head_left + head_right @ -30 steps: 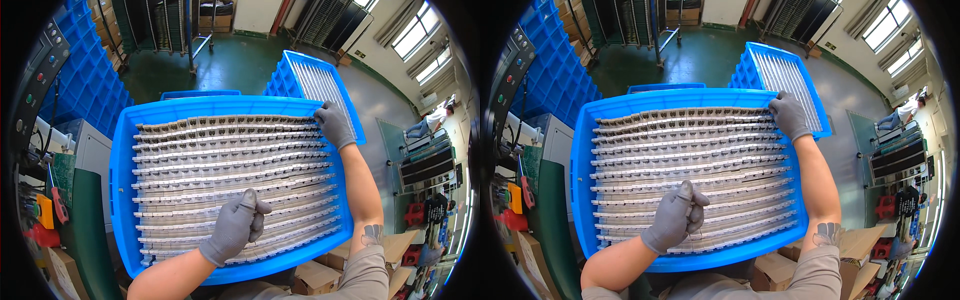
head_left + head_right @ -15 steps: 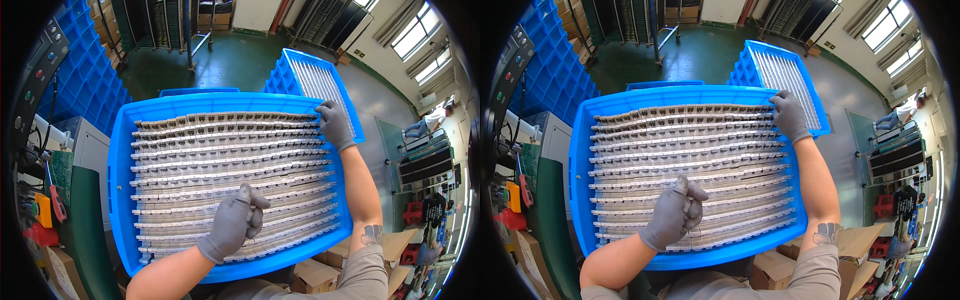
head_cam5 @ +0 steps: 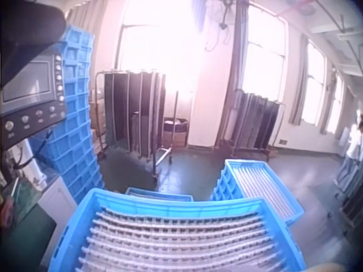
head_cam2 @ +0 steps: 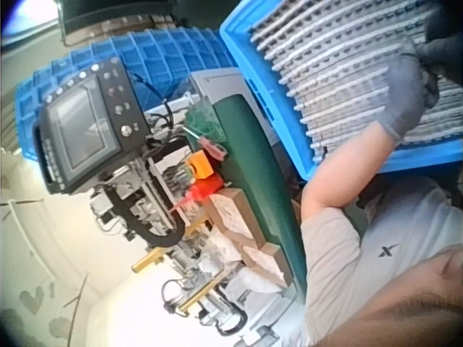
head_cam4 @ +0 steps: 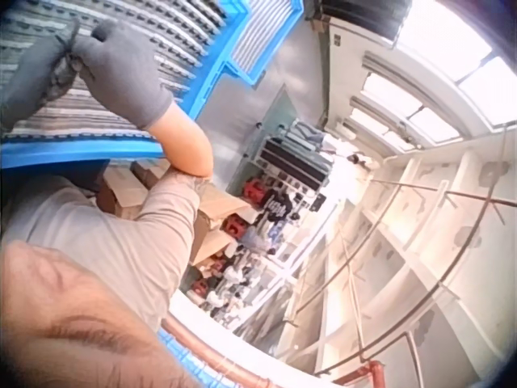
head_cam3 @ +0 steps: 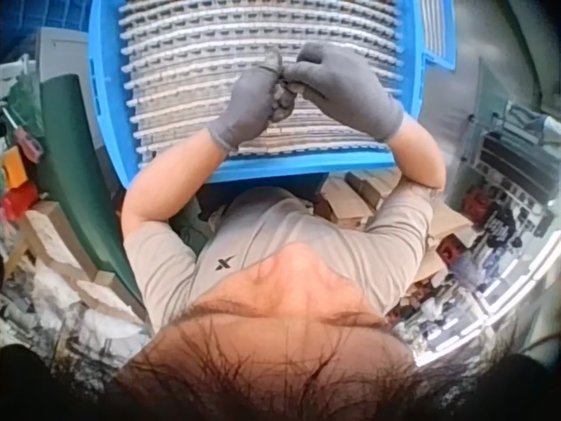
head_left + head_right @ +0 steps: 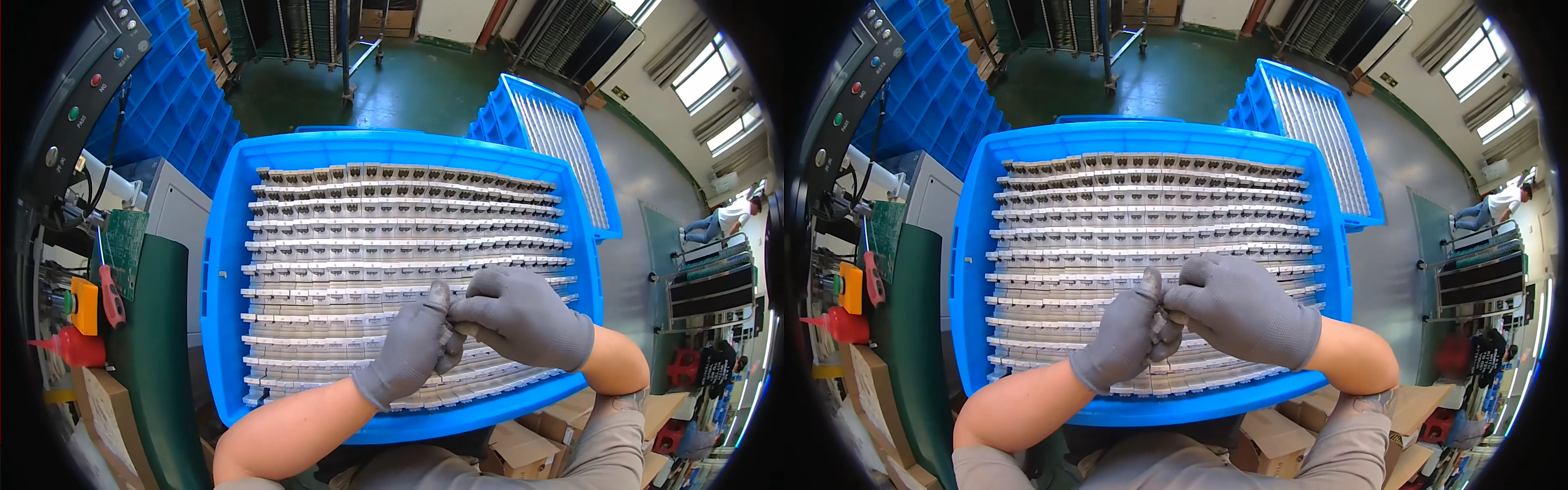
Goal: The person arranges small, white rectangular components into a blue plastic tray with a grid of slots. They pick up the components one by one from a cardboard box and place them into the tray, filling the slots in a systematic row-by-row pattern.
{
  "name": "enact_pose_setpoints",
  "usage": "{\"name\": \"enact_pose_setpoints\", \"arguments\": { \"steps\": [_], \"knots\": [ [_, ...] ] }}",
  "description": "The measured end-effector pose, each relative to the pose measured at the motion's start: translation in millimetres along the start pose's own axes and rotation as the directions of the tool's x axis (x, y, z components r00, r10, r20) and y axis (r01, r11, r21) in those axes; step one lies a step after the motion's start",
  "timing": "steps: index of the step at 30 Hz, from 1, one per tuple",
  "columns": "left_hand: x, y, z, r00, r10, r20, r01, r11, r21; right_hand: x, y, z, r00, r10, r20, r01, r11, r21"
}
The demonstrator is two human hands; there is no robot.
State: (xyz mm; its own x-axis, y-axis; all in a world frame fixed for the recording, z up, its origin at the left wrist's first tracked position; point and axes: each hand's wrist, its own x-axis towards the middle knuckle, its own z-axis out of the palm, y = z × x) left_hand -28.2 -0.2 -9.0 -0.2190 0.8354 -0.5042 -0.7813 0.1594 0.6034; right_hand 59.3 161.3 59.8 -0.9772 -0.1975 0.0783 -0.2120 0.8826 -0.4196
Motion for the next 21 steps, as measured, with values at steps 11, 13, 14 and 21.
{"name": "enact_pose_setpoints", "arguments": {
  "steps": [11, 13, 14, 21],
  "knots": [
    [-2, 2, -1, 0.992, 0.024, 0.125, -0.024, 1.000, -0.003, -14, 3, 16, 0.947, -0.162, -0.277, 0.105, 0.972, -0.209],
    [-5, 6, 2, 0.997, -0.003, 0.075, 0.001, 1.000, 0.027, -14, 4, 18, 0.947, -0.148, -0.284, 0.091, 0.975, -0.203],
    [-4, 8, 5, 0.998, -0.009, 0.062, 0.007, 0.999, 0.035, -13, 5, 16, 0.949, -0.139, -0.284, 0.082, 0.976, -0.202],
    [-6, 7, 3, 0.993, 0.108, 0.052, -0.112, 0.990, 0.083, -33, 140, -16, 0.891, 0.193, -0.410, -0.318, 0.912, -0.261]
  ]
}}
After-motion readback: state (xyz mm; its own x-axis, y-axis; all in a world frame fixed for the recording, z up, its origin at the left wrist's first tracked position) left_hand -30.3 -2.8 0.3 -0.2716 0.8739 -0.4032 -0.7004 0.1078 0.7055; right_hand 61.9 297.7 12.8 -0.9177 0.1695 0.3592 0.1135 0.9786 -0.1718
